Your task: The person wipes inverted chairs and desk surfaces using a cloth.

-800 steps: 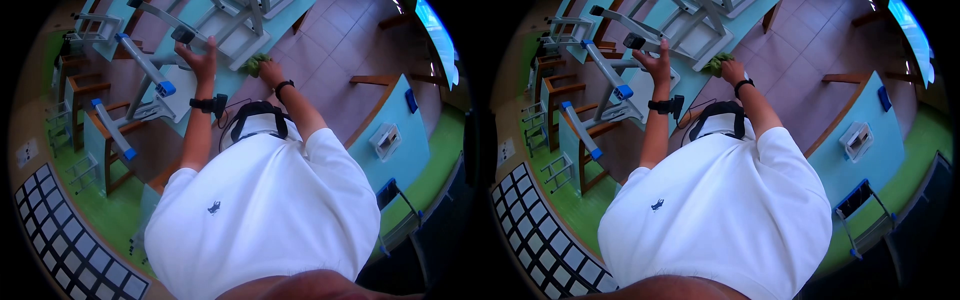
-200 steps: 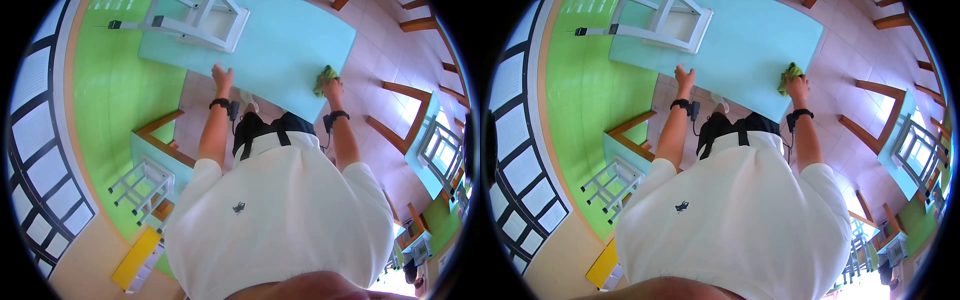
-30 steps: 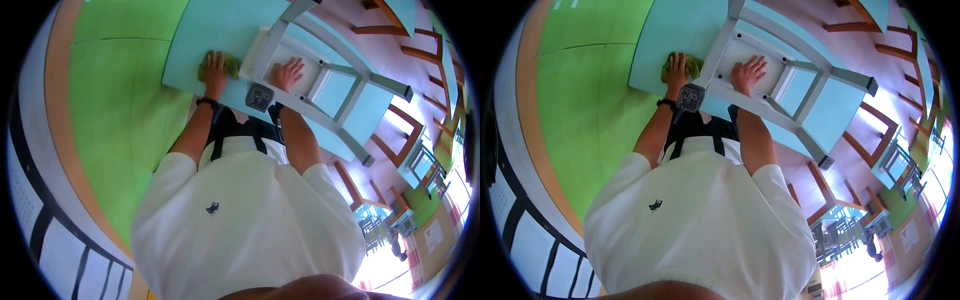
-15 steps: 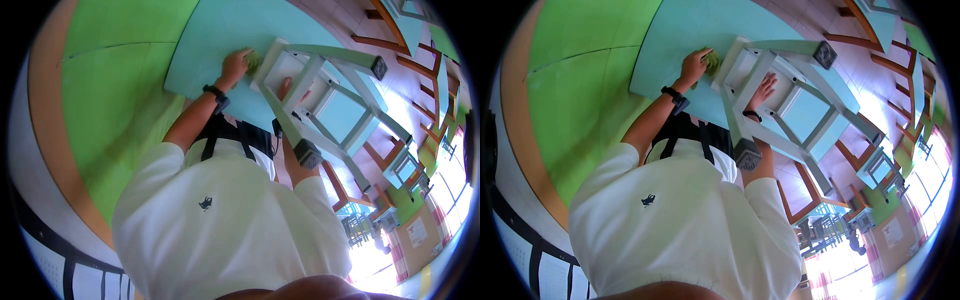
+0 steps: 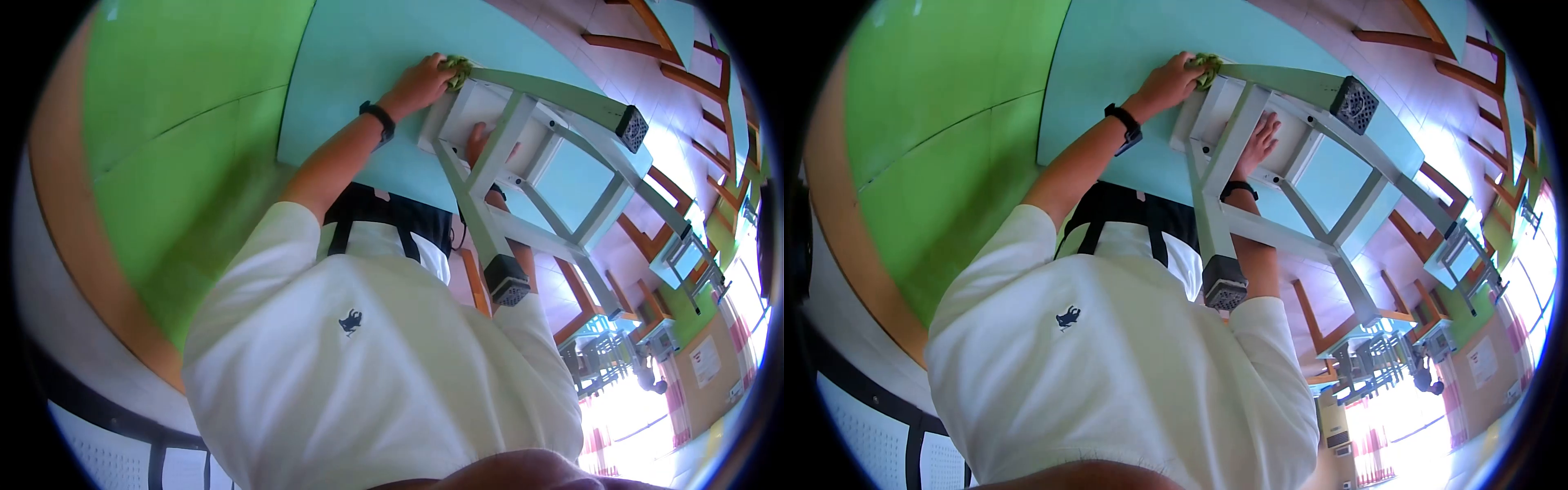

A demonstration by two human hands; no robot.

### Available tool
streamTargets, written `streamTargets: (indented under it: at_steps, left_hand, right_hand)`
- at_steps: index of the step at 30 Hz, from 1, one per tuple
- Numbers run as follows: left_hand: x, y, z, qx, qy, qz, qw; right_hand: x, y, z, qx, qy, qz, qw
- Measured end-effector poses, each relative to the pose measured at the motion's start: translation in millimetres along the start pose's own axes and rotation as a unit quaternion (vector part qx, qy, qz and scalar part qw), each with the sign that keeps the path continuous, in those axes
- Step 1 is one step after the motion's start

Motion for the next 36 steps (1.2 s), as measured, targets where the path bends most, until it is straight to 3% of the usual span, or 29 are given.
streamTargets:
  at_steps: [3,5,7,13,17,22,27,36]
  left_hand:
    - [5,33,4,0.072,-0.007,-0.041,0.997]
    - [-12,47,8,0.101,-0.006,-0.051,0.994]
    - [-23,57,15,0.163,-0.015,0.025,0.986]
    - [-29,49,9,0.086,-0.007,0.095,0.992]
    - [-23,54,-1,0.058,-0.021,0.091,0.994]
    - [-8,7,-7,-0.02,0.009,0.121,0.992]
    - [2,-32,-13,0.001,-0.008,0.118,0.993]
    - [-19,24,8,0.124,0.046,0.147,0.98]
  right_hand:
    - [6,-2,16,-0.018,-0.007,0.002,1.0]
    - [17,-6,54,-0.001,-0.083,-0.01,0.996]
    - [14,-5,58,0.003,-0.092,-0.011,0.996]
    - [22,-9,66,0.0,-0.124,-0.025,0.992]
    - [22,-10,70,0.003,-0.139,-0.031,0.99]
    - [22,-12,71,0.011,-0.142,-0.031,0.989]
    - [23,-13,78,0.001,-0.16,-0.033,0.987]
    - [22,-12,75,0.002,-0.172,-0.029,0.985]
Point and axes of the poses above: each hand's wrist, its own y-axis away from the middle knuckle, its own z-axis out of the back of the hand, x = y × z, the point moved 5 cm from there along -y, towards the middle knuckle, and after that the axes turned 6 degrees about -x, right-handed, at the moved point
